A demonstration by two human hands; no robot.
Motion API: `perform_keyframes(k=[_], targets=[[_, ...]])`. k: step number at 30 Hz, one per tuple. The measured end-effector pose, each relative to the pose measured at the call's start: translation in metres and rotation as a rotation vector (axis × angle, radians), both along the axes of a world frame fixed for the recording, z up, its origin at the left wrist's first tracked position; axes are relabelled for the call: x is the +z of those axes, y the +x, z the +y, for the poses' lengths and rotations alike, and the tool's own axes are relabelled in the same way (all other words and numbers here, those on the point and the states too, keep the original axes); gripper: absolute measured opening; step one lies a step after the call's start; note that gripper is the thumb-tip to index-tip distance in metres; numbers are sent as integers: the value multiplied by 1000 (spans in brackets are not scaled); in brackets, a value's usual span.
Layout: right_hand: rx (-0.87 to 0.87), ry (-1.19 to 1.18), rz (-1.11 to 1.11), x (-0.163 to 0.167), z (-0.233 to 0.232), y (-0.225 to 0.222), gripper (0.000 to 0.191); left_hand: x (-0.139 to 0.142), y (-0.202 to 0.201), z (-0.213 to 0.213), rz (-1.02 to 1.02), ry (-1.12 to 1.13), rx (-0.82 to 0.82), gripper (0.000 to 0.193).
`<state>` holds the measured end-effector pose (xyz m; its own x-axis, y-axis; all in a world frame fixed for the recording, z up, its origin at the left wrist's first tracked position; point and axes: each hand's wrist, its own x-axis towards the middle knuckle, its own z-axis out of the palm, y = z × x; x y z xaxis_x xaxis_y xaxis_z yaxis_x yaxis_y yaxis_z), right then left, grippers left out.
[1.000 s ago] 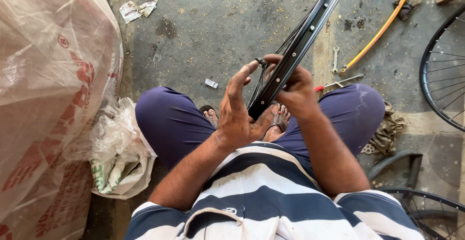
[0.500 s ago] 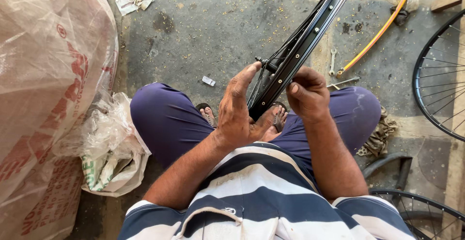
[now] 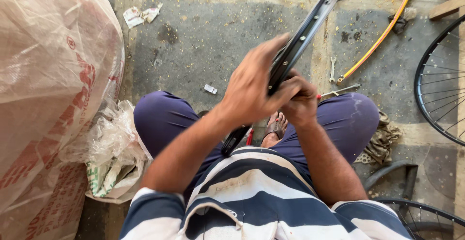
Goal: The person sits on the floor holding a bicycle wheel across their lap and works on the hub and spokes by hand, turning the wheel and manipulating the spoke and hub area with their fingers. They rotate the wheel repeatedly to reach different points around the rim while continuing to work on it.
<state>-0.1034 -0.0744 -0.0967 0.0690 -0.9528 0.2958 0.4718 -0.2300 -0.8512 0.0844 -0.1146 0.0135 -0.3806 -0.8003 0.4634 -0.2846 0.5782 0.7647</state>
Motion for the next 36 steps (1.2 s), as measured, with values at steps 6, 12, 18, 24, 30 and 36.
perform_keyframes(k=[6,12,18,24,30,36], targets=[[-246,-14,109,11,-8,-9,24,20,-25,-26,-132,-57,68,54],[-53,86,54,2,-16,-12,24,7,4,31,-80,-147,69,50],[139,376,-339,-51,-17,-10,12,-5,12,49,-104,-217,142,45],[111,225,-226,-44,-26,-7,30,-7,11,42,-57,-200,148,43],[74,237,103,-12,-29,13,41,-3,10,40,-50,-207,194,44],[191,167,-167,4,-27,11,26,-6,11,42,-62,-199,223,43]])
